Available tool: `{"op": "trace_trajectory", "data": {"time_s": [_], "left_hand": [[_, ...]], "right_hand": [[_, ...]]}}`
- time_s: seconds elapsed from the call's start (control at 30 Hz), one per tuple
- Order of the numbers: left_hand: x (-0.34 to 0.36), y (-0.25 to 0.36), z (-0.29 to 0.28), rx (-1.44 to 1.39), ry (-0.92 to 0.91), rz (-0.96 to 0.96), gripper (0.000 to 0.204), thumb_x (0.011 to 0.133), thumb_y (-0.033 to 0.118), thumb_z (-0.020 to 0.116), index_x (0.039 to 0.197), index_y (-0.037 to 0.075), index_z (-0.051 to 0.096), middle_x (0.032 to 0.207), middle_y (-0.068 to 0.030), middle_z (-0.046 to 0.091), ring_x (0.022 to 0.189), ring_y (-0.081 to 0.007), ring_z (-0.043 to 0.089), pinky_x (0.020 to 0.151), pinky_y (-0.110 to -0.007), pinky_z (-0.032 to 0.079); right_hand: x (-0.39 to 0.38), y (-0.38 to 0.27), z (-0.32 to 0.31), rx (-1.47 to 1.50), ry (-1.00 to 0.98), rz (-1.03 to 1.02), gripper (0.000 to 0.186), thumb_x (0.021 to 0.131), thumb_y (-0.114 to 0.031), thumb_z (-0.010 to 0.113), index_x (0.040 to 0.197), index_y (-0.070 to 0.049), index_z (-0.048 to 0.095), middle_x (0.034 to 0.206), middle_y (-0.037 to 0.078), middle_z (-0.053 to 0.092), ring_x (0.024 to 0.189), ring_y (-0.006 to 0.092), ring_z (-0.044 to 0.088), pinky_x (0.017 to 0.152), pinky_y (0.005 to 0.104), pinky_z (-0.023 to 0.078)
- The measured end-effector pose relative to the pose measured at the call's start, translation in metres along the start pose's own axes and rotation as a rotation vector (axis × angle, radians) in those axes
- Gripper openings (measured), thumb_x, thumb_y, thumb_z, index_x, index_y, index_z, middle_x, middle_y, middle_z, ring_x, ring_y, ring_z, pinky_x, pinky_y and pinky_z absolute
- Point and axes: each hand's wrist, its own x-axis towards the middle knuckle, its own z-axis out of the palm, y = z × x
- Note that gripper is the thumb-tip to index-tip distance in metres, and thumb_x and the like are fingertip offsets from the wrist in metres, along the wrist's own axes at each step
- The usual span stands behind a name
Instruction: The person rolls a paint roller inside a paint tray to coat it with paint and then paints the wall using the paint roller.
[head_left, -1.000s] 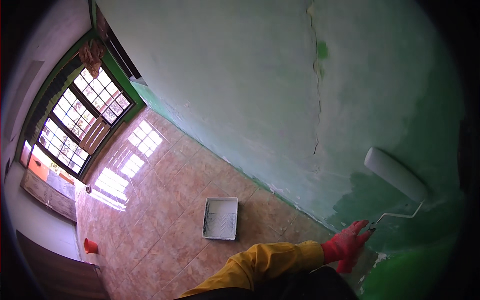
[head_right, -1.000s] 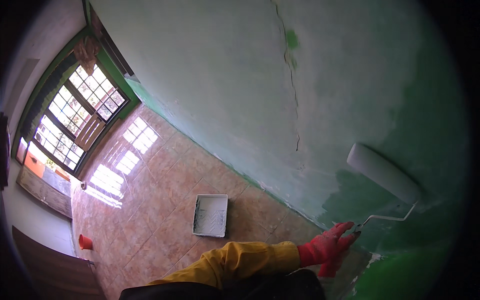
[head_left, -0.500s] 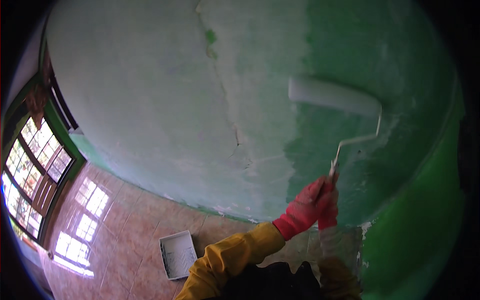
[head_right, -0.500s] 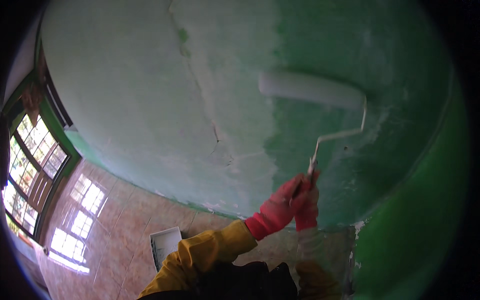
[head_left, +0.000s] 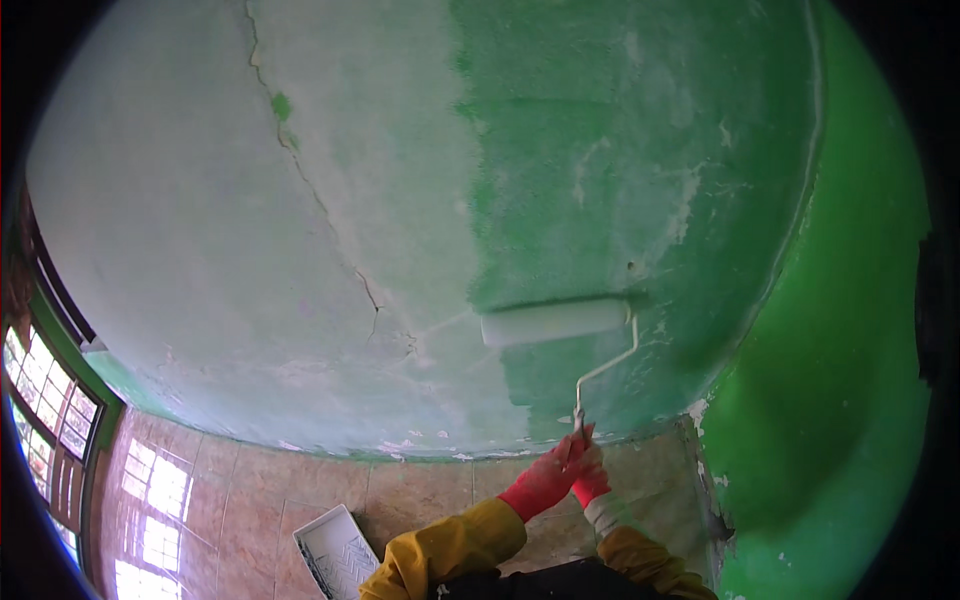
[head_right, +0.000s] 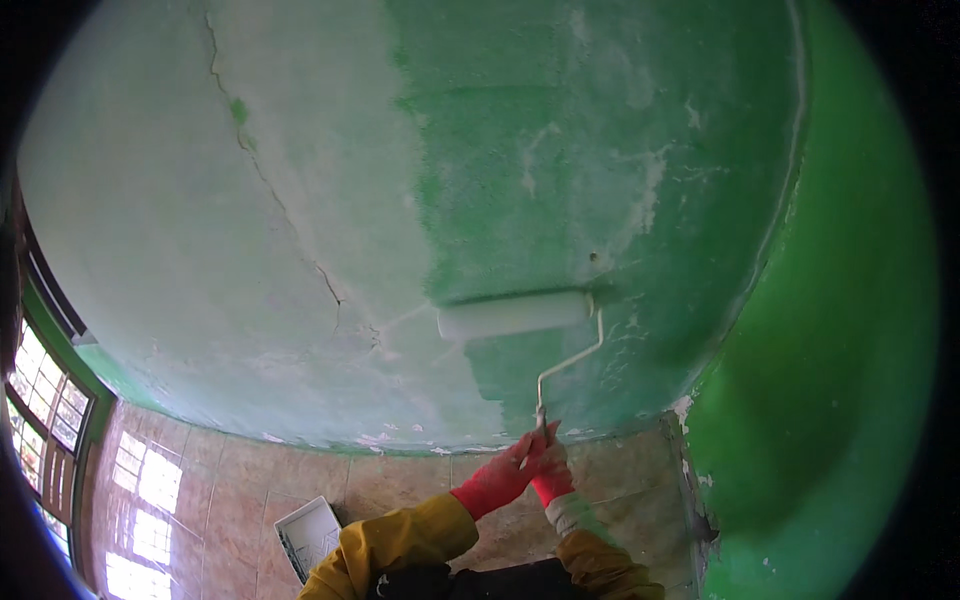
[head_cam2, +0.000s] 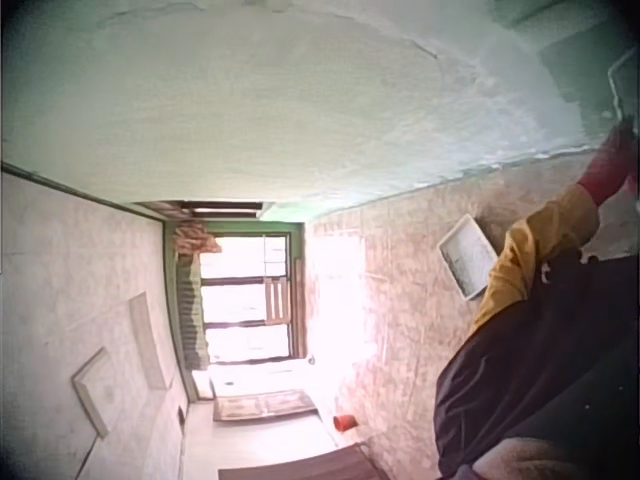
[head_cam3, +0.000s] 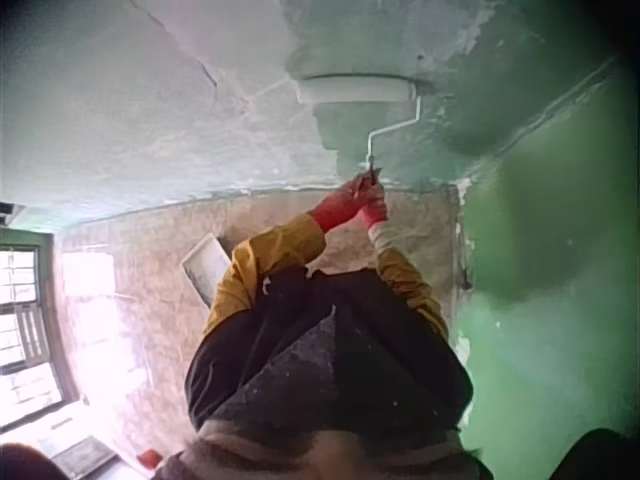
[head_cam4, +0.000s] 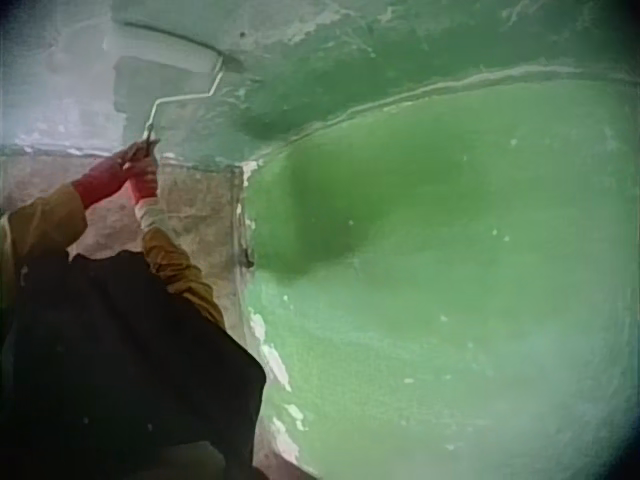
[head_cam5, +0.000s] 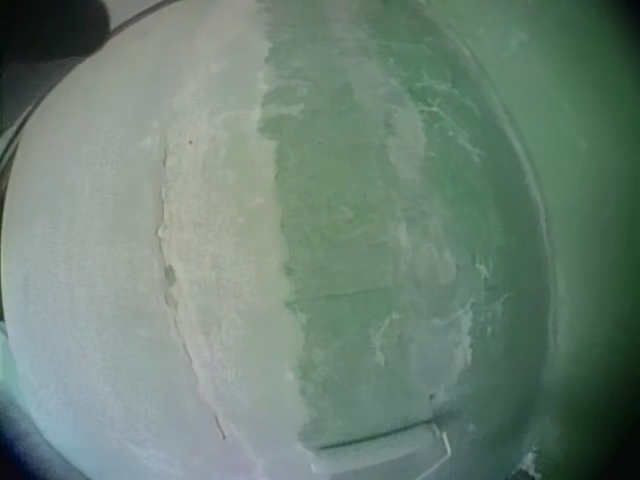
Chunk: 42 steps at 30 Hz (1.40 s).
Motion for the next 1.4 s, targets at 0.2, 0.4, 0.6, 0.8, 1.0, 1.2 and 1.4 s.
{"op": "trace_trajectory", "data": {"time_s": [0.2, 0.4, 0.6, 0.8, 1.0, 1.2, 1.4], "left_hand": [[-0.016, 0.003, 0.01, -0.139, -0.099, -0.145, 0.044, 0.093, 0.019, 0.052, 0.133, 0.004, 0.038, 0.127, -0.0112, 0.051, 0.114, -0.0171, 0.047, 0.097, -0.03, 0.036], [0.015, 0.078, -0.032, 0.061, 0.222, 0.218, 0.05, 0.092, 0.017, 0.053, 0.137, 0.004, 0.036, 0.133, -0.0122, 0.047, 0.124, -0.0196, 0.043, 0.102, -0.031, 0.033], [0.036, 0.133, -0.058, -0.264, 0.511, 0.356, 0.05, 0.092, 0.007, 0.049, 0.138, 0.001, 0.032, 0.14, -0.0138, 0.039, 0.129, -0.0225, 0.037, 0.105, -0.032, 0.029], [0.02, 0.112, -0.049, -0.32, 0.577, 0.248, 0.044, 0.094, 0.012, 0.045, 0.137, 0.002, 0.037, 0.137, -0.0142, 0.042, 0.123, -0.0237, 0.043, 0.103, -0.035, 0.033], [-0.024, 0.065, -0.05, -0.186, 0.57, 0.078, 0.047, 0.095, 0.02, 0.046, 0.137, 0.002, 0.036, 0.139, -0.0133, 0.04, 0.123, -0.0245, 0.042, 0.103, -0.038, 0.034], [-0.043, 0.037, -0.038, -0.221, 0.514, -0.018, 0.047, 0.095, 0.017, 0.045, 0.138, 0.003, 0.034, 0.139, -0.0128, 0.04, 0.122, -0.0233, 0.044, 0.101, -0.036, 0.035], [-0.062, 0.015, -0.031, -0.221, 0.479, -0.076, 0.044, 0.093, 0.009, 0.044, 0.137, 0.002, 0.037, 0.137, -0.0101, 0.043, 0.119, -0.0191, 0.045, 0.099, -0.031, 0.036]], "right_hand": [[-0.039, -0.021, -0.005, -0.13, 0.069, -0.021, 0.041, 0.087, -0.024, 0.054, 0.121, -0.004, 0.044, 0.104, 0.023, 0.057, 0.075, 0.0404, 0.058, 0.059, 0.0452, 0.047], [0.073, -0.116, -0.099, 0.916, 0.109, 0.152, 0.032, 0.093, -0.041, 0.046, 0.093, -0.009, 0.05, 0.063, 0.002, 0.05, 0.056, 0.0128, 0.047, 0.049, 0.0313, 0.039], [0.199, -0.232, -0.213, 0.631, 0.059, 0.115, 0.032, 0.094, -0.041, 0.042, 0.097, -0.011, 0.053, 0.054, 0.001, 0.051, 0.046, 0.0134, 0.049, 0.047, 0.0309, 0.041], [0.228, -0.197, -0.196, -0.35, 0.537, -0.402, 0.057, 0.09, -0.048, 0.04, 0.128, -0.006, 0.037, 0.065, 0.01, 0.06, 0.066, 0.0248, 0.062, 0.064, 0.0374, 0.047], [0.095, -0.106, -0.081, 0.707, -0.027, 0.27, 0.071, 0.091, -0.043, 0.045, 0.144, -0.009, 0.015, 0.062, 0.007, 0.053, 0.057, 0.0201, 0.054, 0.058, 0.0348, 0.045], [-0.046, -0.016, -0.01, 0.665, -0.147, 0.739, 0.04, 0.09, -0.043, 0.049, 0.102, -0.005, 0.051, 0.061, 0.004, 0.055, 0.055, 0.017, 0.055, 0.055, 0.0341, 0.046], [-0.079, -0.01, 0.002, 0.61, -0.225, 0.812, 0.04, 0.094, -0.044, 0.04, 0.094, -0.006, 0.053, 0.062, 0.003, 0.057, 0.054, 0.0165, 0.054, 0.057, 0.0314, 0.045]]}}
